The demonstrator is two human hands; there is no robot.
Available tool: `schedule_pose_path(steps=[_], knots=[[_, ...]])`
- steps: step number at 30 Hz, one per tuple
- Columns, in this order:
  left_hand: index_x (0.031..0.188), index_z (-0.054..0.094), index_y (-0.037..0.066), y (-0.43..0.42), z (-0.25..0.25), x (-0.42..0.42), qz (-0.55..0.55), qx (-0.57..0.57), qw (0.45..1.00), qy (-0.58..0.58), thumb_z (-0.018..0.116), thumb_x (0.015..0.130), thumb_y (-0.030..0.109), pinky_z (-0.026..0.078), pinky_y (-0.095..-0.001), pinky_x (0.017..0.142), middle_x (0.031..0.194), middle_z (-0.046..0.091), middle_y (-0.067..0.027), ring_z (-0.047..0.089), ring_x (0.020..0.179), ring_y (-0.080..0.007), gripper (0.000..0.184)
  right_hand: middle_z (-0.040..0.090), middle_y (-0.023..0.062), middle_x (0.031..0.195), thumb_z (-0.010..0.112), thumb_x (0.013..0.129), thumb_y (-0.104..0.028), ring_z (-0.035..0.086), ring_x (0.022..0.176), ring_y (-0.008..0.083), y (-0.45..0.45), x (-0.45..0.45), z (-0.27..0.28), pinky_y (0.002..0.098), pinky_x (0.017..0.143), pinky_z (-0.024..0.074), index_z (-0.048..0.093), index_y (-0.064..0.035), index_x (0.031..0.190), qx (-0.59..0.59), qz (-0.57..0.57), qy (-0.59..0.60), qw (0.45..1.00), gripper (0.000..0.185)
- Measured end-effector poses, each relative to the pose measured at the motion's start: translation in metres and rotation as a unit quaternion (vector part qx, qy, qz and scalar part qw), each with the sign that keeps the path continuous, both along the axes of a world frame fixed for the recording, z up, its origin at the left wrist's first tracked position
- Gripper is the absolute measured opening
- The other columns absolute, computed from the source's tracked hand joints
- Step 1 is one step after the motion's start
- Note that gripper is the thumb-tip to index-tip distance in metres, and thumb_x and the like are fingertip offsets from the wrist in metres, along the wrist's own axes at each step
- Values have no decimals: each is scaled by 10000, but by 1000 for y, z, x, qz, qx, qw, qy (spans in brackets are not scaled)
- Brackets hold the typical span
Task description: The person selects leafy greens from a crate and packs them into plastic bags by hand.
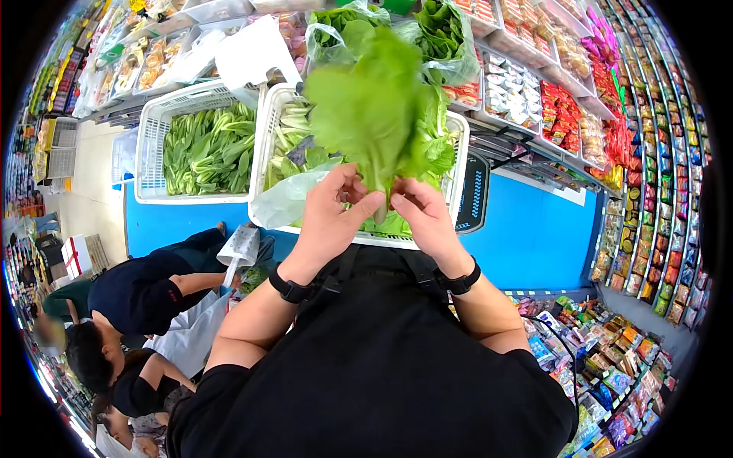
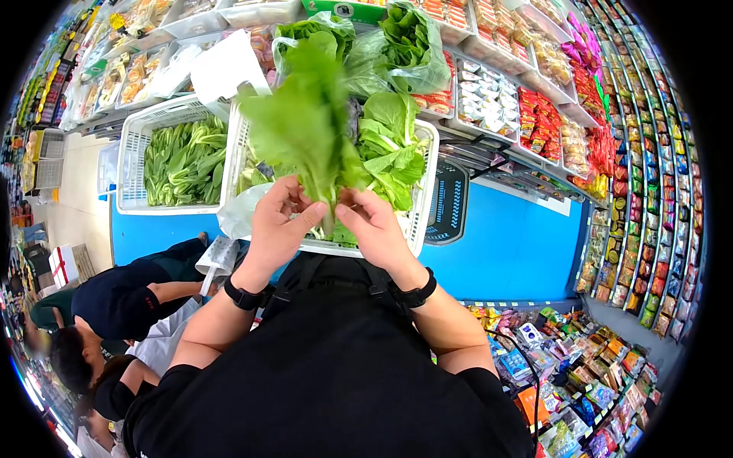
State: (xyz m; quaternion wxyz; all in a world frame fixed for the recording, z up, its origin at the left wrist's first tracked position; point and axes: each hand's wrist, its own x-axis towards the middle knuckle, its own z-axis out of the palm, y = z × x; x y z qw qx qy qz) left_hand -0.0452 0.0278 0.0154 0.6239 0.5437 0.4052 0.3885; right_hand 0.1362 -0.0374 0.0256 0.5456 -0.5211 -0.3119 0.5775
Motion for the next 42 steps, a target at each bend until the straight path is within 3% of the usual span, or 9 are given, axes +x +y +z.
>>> schedule_pose_path(steps=[3, 6, 14, 24, 30, 32, 36, 39, 42], knots=[[1227, 673, 31, 3, 24, 0, -28, 71, 991, 112, 861, 895, 112, 496, -246, 723, 939, 587, 2, 573, 810, -75, 390, 651, 71, 1347, 681, 1056, -220, 617, 1187, 154, -5, 8, -19, 337, 1045, 488, 552, 34, 1440, 41, 120, 110, 986, 478], [1204, 671, 30, 2, 35, 0, -65, 124, 980, 139, 905, 848, 138, 479, -237, 685, 952, 590, -9, 571, 785, -78, 439, 652, 63, 1360, 700, 1056, -281, 609, 1222, 167, -5, 3, -8, 349, 1068, 485, 567, 11, 1433, -5, 90, 149, 985, 495], [1261, 587, 54, -7, 30, 0, -36, 11, 999, -19, 855, 901, 122, 509, -227, 726, 987, 595, -1, 590, 865, -77, 454, 674, 42, 1335, 708, 1048, -362, 617, 1219, 161, 1, 10, -7, 355, 1071, 490, 594, -7, 1425, 58, 98, 136, 984, 531], [1197, 604, 12, -5, 23, -5, -24, -52, 996, -67, 671, 1051, 118, 530, -245, 679, 990, 663, -24, 612, 812, -63, 193, 695, 47, 1306, 705, 1047, -387, 639, 1171, 148, -1, 14, 4, 339, 1025, 511, 608, -4, 1416, 29, 155, 48, 986, 541], [1306, 580, 0, -6, 21, -4, -55, -46, 989, -126, 727, 998, 102, 552, -257, 735, 1090, 697, -52, 641, 869, -86, 356, 706, 48, 1278, 717, 1040, -378, 645, 1144, 144, -2, 19, 8, 329, 1003, 520, 611, -5, 1413, 2, 165, 20, 986, 538], [1436, 516, -16, -5, 27, -8, -117, -107, 984, -86, 746, 962, 53, 562, -282, 900, 1237, 689, -84, 676, 1063, -145, 531, 709, 49, 1262, 726, 1036, -364, 645, 1141, 147, -1, 20, 10, 329, 1004, 519, 608, -2, 1415, 10, 156, 27, 987, 538], [1465, 513, -13, -7, 29, -10, -121, -101, 986, -62, 765, 931, 18, 567, -285, 890, 1231, 689, -79, 674, 1078, -147, 592, 715, 73, 1210, 788, 988, -326, 645, 1111, 139, -2, 28, 11, 319, 953, 534, 607, 36, 1393, 3, 169, 17, 986, 572], [1400, 592, -3, -6, 31, -11, -107, -7, 994, 18, 784, 906, 6, 582, -293, 847, 1203, 708, -91, 700, 1027, -156, 530, 706, 99, 1195, 840, 938, -306, 643, 1068, 131, -3, 63, -7, 307, 885, 544, 594, 73, 1368, -70, 230, 22, 970, 624], [1283, 702, 54, -5, 27, -11, -91, 198, 969, 119, 801, 859, -19, 582, -310, 768, 1107, 736, -103, 728, 917, -193, 442, 681, 119, 1267, 870, 903, -295, 680, 1091, 204, 1, 77, -9, 328, 847, 554, 533, 41, 1432, 22, 166, 156, 973, 711]])
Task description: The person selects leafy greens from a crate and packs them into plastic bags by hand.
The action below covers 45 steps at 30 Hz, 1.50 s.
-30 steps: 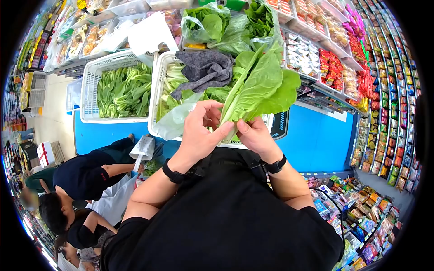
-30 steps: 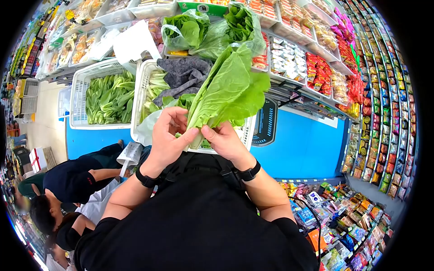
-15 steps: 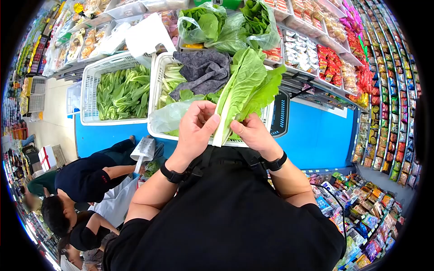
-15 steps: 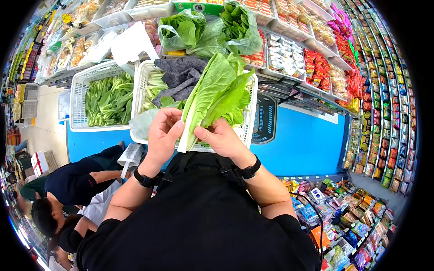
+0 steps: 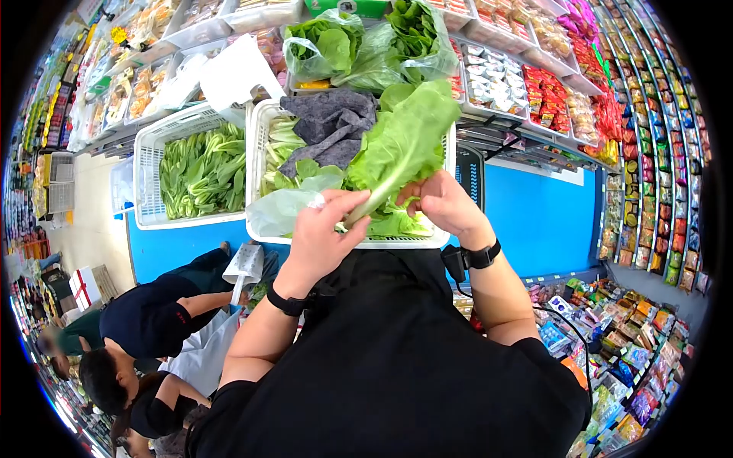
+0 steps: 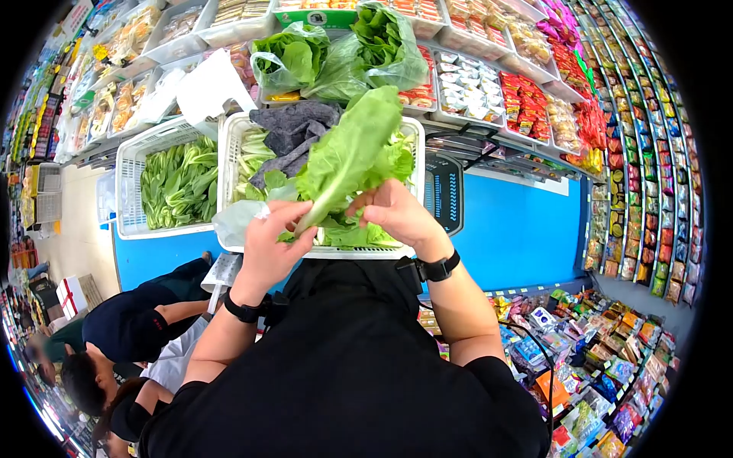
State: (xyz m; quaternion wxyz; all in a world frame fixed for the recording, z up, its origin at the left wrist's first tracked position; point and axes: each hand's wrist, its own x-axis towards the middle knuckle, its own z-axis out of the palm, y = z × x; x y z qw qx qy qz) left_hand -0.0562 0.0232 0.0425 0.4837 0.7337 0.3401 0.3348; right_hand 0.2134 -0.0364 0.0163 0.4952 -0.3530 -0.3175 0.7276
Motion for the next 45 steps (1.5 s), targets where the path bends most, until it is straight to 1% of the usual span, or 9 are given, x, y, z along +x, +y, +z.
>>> schedule_pose_path(steps=[2, 4, 7, 16, 18, 21, 30, 33, 45], knots=[[1193, 769, 136, 2, -7, 2, -16, 190, 981, 35, 807, 824, 14, 579, -351, 681, 971, 736, -87, 714, 805, -270, 391, 639, 109, 1391, 891, 878, -259, 658, 1220, 246, -3, -7, -2, 371, 948, 559, 482, -14, 1504, 0, -51, 64, 997, 786], [1137, 791, 162, -2, -6, 5, -17, 210, 976, 51, 808, 802, 7, 571, -374, 680, 950, 736, -59, 704, 799, -271, 369, 626, 86, 1407, 926, 830, -298, 607, 1301, 267, -3, -16, -1, 443, 1062, 523, 476, -60, 1517, -3, -95, 93, 991, 855], [1113, 792, 156, -5, -10, 6, -44, 227, 969, 82, 812, 799, 13, 573, -385, 710, 962, 740, -53, 705, 839, -266, 346, 611, 94, 1451, 862, 870, -109, 589, 1347, 281, -4, -17, -12, 474, 1139, 479, 492, -72, 1502, -25, -119, 102, 987, 733], [1158, 657, 49, -1, -17, -23, 32, 78, 996, 24, 732, 938, 114, 539, -351, 804, 1089, 672, -111, 665, 940, -218, 241, 633, 104, 1417, 784, 916, -9, 615, 1314, 293, -9, -4, -28, 482, 1074, 539, 504, -60, 1486, -58, -188, 86, 977, 638], [1174, 589, 43, 0, -27, -31, 125, -110, 978, -129, 599, 1033, 255, 494, -324, 823, 1079, 634, -92, 597, 858, -177, 255, 626, 121, 1427, 785, 922, -14, 621, 1310, 303, -10, 0, -30, 500, 1057, 555, 500, -55, 1489, -44, -187, 62, 979, 636], [1261, 518, 70, 6, -28, -43, 129, -176, 954, -204, 510, 1076, 379, 482, -299, 758, 1108, 609, -91, 559, 803, -145, 359, 618, 131, 1439, 748, 950, -23, 626, 1304, 314, -12, -2, -31, 506, 1059, 556, 496, -52, 1489, -52, -204, 1, 978, 596], [1318, 438, 107, 8, -5, -65, 103, -247, 946, -181, 480, 1071, 494, 427, -235, 641, 1127, 591, -90, 505, 717, -90, 460, 620, 88, 1423, 659, 991, 11, 630, 1294, 271, -8, -50, -64, 477, 1065, 546, 490, -65, 1487, -60, -229, 46, 971, 529], [1309, 448, 122, 10, -3, -63, 89, -262, 944, -177, 467, 1071, 518, 420, -233, 640, 1079, 596, -78, 497, 707, -93, 462, 641, 71, 1364, 709, 963, 15, 622, 1232, 214, -6, -69, -63, 368, 1064, 505, 555, -41, 1428, 79, -177, -175, 965, 492], [1155, 452, 114, 4, -3, -67, 84, -310, 924, -208, 468, 1033, 604, 396, -275, 639, 883, 502, -56, 437, 681, -133, 505, 750, 107, 1148, 822, 910, -130, 712, 1037, 225, 37, -120, -61, 366, 921, 557, 676, 10, 1257, 111, -97, -271, 951, 401]])
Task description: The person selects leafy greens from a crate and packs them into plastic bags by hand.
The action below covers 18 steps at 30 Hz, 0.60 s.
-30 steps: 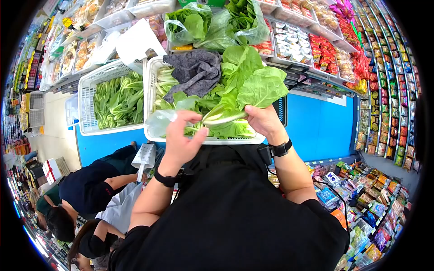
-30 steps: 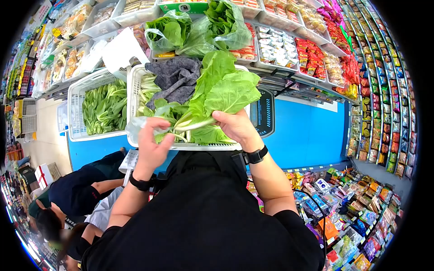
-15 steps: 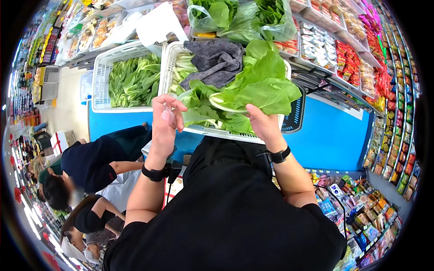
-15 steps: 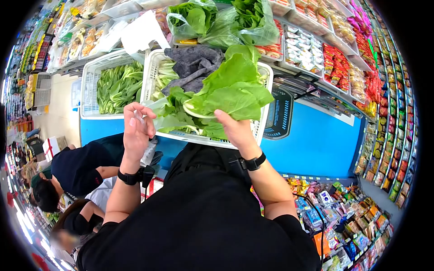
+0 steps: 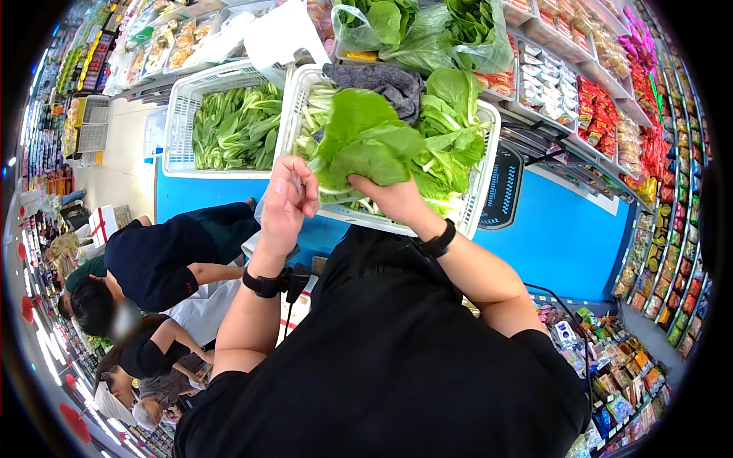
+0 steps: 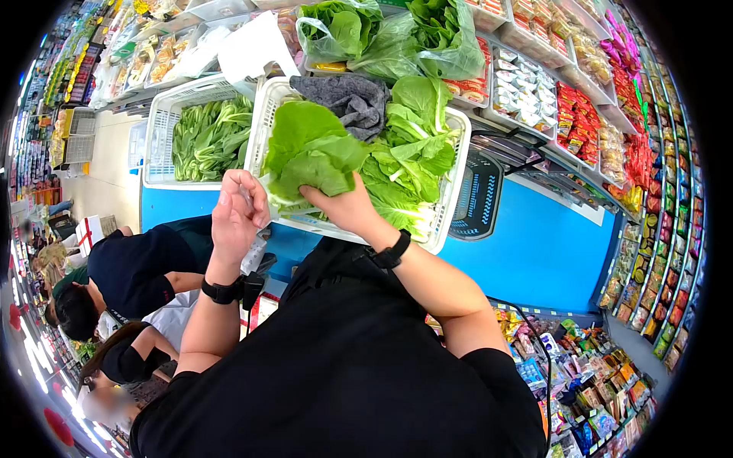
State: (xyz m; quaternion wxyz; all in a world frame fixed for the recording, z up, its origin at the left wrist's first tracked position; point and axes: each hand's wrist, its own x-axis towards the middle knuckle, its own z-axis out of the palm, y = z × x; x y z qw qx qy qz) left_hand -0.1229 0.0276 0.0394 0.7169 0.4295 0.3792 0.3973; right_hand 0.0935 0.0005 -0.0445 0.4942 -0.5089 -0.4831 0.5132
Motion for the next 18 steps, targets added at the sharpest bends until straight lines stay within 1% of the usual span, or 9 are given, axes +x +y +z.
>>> schedule_pose_path(steps=[1, 3, 4, 7, 8, 12, 15, 16, 18], knots=[[1155, 452, 114, -1, -1, -2, 1, -1, 1000, -2, 468, 1033, 604, 396, -275, 639, 883, 502, -56, 437, 681, -133, 505, 750, 107, 1148, 822, 910, -130, 712, 1037, 225, 0, 1, -6, 366, 921, 557, 676, 10, 1257, -1, 1, -2, 1000, 401], [1146, 457, 114, -5, -5, -7, 17, 5, 1000, 3, 463, 1040, 595, 397, -280, 659, 876, 503, -57, 431, 696, -130, 492, 775, 120, 1120, 827, 901, -154, 737, 998, 238, 0, 6, -14, 371, 897, 572, 702, 21, 1202, -31, -67, -58, 996, 371], [1142, 459, 112, -9, -7, -11, 15, -6, 1000, 1, 466, 1043, 585, 402, -293, 695, 877, 504, -58, 437, 723, -137, 484, 785, 131, 1125, 816, 914, -160, 749, 998, 237, -3, 9, -14, 374, 893, 581, 719, 24, 1175, -68, -100, -29, 992, 334], [1143, 462, 93, -27, -20, -14, 11, -8, 1000, -21, 466, 1041, 620, 395, -276, 737, 899, 519, -51, 470, 785, -137, 537, 784, 127, 1125, 818, 917, -166, 749, 1000, 233, -13, 16, -19, 370, 898, 585, 719, 21, 1191, -59, -104, -15, 993, 346], [1144, 467, 88, -33, -21, -13, 0, -15, 999, -30, 469, 1044, 616, 396, -279, 765, 913, 528, -51, 480, 824, -132, 538, 779, 122, 1138, 826, 913, -170, 745, 1014, 224, -19, 18, -18, 366, 910, 583, 710, 12, 1217, -128, -73, 28, 989, 372], [1167, 483, 79, -49, -32, -9, -40, -17, 999, -4, 480, 1044, 602, 412, -283, 809, 974, 568, -62, 515, 880, -136, 537, 762, 121, 1176, 863, 874, -121, 733, 1043, 219, -27, -9, -5, 364, 927, 573, 694, -8, 1226, -43, -34, -9, 998, 407], [1170, 490, 77, -51, -37, 4, -38, -10, 999, -8, 486, 1042, 594, 419, -297, 840, 1001, 571, -65, 527, 910, -145, 532, 757, 106, 1163, 880, 863, -117, 728, 1047, 212, -19, -23, -49, 354, 936, 566, 672, -3, 1239, -30, -76, -66, 994, 444], [1179, 496, 64, -50, -41, 5, -46, 1, 999, -12, 490, 1047, 572, 426, -312, 892, 1025, 566, -66, 531, 949, -155, 525, 753, 110, 1141, 892, 852, -125, 730, 1033, 230, -18, -22, -56, 351, 925, 566, 654, 1, 1256, -43, -75, -23, 996, 485], [1186, 497, 56, -49, -46, 16, -35, 14, 999, -6, 487, 1052, 557, 426, -320, 920, 1037, 568, -69, 533, 968, -161, 519, 751, 110, 1138, 892, 848, -127, 727, 1029, 230, -19, -20, -61, 353, 914, 567, 660, -6, 1251, -23, -74, 6, 997, 480]])
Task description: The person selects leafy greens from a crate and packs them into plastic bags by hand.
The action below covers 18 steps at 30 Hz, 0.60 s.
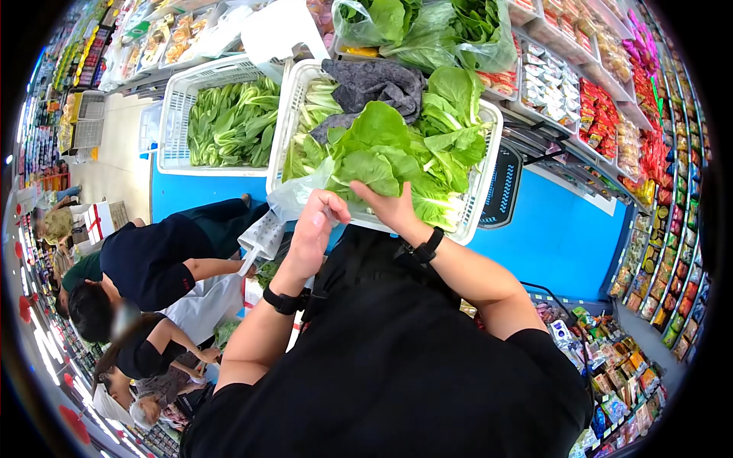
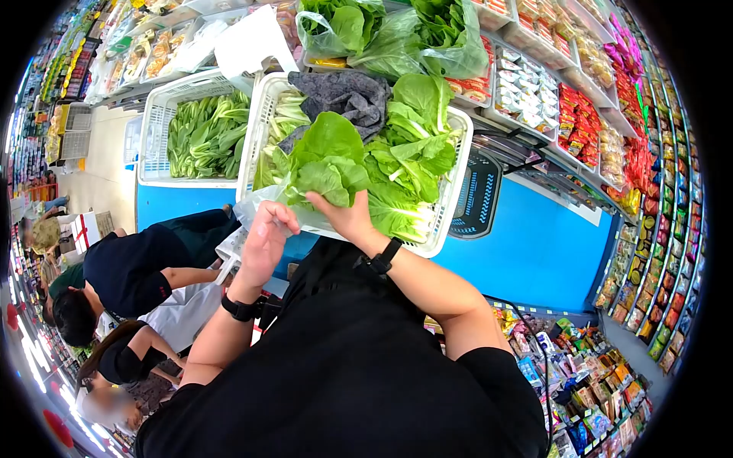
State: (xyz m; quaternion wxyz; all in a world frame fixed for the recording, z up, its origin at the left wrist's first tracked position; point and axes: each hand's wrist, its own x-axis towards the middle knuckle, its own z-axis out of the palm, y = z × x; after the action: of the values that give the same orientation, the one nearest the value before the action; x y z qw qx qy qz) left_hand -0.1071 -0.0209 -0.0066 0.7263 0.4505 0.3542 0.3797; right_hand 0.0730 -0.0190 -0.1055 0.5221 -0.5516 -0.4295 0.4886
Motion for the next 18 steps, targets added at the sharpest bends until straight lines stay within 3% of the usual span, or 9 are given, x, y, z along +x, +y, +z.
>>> schedule_pose_path(steps=[1, 2, 5, 11, 13, 15, 16, 18], knots=[[1193, 498, 48, 1, -3, 3, 13, 13, 1000, 6, 484, 1056, 542, 426, -328, 947, 1048, 569, -72, 535, 987, -167, 513, 748, 109, 1135, 892, 845, -130, 724, 1026, 230, 1, 1, 1, 355, 903, 568, 665, -13, 1246, 23, 2, 28, 999, 475], [1198, 507, 36, 2, -7, 1, 1, 13, 1000, -5, 472, 1068, 509, 425, -336, 979, 1083, 575, -79, 536, 1020, -174, 491, 740, 110, 1150, 879, 851, -130, 715, 1036, 224, -2, 7, 2, 356, 895, 564, 674, -31, 1238, 46, 55, -82, 994, 449], [1157, 545, 31, 2, 0, 8, -14, -11, 1000, 5, 459, 1075, 486, 435, -328, 962, 1071, 585, -69, 547, 1005, -168, 471, 744, 102, 1121, 859, 863, -125, 718, 1004, 220, -7, 12, 1, 359, 876, 567, 681, -36, 1225, -16, 148, -26, 989, 413], [1097, 607, 29, -1, -6, 11, -90, -15, 994, 67, 442, 1098, 389, 460, -318, 926, 1021, 604, -50, 571, 960, -154, 396, 758, 92, 1043, 810, 874, -68, 724, 899, 207, -2, -12, -15, 351, 811, 578, 686, -27, 1193, 66, -6, -42, 997, 344], [1103, 610, 32, -4, -16, 18, -92, -21, 994, 57, 438, 1100, 339, 457, -320, 937, 1027, 603, -54, 567, 971, -157, 351, 749, 81, 1068, 790, 885, -48, 713, 935, 193, -1, -16, -38, 340, 825, 573, 683, -30, 1193, 17, -25, -5, 1000, 326], [1106, 608, 27, -3, -25, 23, -53, -18, 998, 34, 445, 1093, 318, 455, -322, 943, 1019, 599, -51, 562, 987, -157, 333, 713, 22, 1017, 832, 886, -91, 667, 898, 140, 0, -18, -39, 324, 776, 549, 690, -43, 1124, -68, -69, 112, 989, 282], [1115, 601, 31, -1, -30, 24, -28, 5, 999, 19, 459, 1082, 304, 454, -324, 947, 1101, 587, -74, 554, 984, -160, 309, 733, 64, 1144, 822, 890, -81, 705, 1002, 188, -3, -14, -31, 330, 871, 567, 661, -38, 1248, -117, -44, 127, 984, 395], [1138, 582, 29, 10, -38, 23, 3, 42, 999, 19, 479, 1076, 368, 435, -335, 958, 1174, 541, -85, 536, 1011, -163, 359, 726, 63, 1173, 828, 889, -84, 696, 1032, 186, -10, -3, -17, 334, 893, 563, 655, -42, 1267, -71, 11, 73, 995, 417]])
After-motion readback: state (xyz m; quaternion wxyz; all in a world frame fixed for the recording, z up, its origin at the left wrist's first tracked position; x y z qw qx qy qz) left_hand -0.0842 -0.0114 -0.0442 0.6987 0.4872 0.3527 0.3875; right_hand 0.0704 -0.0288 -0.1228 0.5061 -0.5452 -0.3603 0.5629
